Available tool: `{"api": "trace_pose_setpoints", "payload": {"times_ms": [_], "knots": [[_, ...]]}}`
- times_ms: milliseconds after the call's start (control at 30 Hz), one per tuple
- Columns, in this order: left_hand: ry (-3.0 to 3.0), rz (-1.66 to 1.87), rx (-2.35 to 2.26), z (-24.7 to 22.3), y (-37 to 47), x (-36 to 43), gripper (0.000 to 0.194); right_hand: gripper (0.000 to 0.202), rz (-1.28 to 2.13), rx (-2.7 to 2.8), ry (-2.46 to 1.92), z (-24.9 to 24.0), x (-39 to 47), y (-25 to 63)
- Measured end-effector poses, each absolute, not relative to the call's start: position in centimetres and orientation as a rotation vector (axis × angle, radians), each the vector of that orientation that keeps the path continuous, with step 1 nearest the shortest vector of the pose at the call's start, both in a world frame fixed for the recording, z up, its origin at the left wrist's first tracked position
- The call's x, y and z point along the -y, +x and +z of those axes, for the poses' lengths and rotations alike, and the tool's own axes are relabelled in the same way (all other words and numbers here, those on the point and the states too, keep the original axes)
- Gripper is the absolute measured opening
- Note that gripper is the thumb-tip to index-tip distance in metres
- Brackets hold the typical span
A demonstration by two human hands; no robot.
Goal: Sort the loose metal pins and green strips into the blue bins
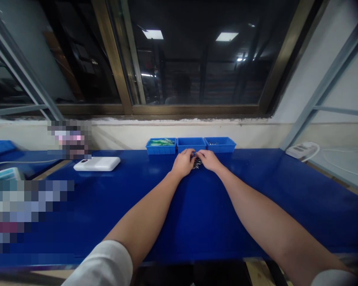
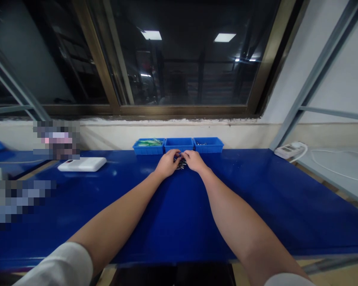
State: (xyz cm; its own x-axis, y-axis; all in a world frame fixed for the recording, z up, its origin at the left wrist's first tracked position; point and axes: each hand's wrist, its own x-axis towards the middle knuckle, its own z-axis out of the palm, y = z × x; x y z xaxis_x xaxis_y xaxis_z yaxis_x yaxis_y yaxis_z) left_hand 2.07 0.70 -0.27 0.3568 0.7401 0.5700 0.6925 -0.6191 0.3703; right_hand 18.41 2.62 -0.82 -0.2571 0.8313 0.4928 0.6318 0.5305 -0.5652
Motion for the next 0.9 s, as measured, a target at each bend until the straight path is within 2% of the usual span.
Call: {"api": "trace_pose_setpoints", "payload": {"times_ms": [233,433,667,767,900], "knots": [[2.488,1.154,-1.349,-0.4,2.1,-0.9,0.021,0.039,0.339,2.001,-1.191,-0.6,-2.3,18.2],[2.438,1.149,-1.451,-0.3,2.0,-0.9,0.018,0.022,0.515,1.748,-1.082,-0.7,-2.1,18.2],[2.402,1.199,-1.426,-0.5,2.0,-1.2,0.017,0.024,0.683,1.572,-0.995,-0.6,-2.4,18.7],[2.374,1.233,-1.437,-0.6,2.0,-1.2,0.024,0.024,0.574,1.488,-1.058,-0.4,-2.4,19.2],[2.351,1.15,-1.588,-0.5,2.1,-1.1,0.031,0.027,0.189,1.43,-1.244,-0.2,-2.5,19.9]]}}
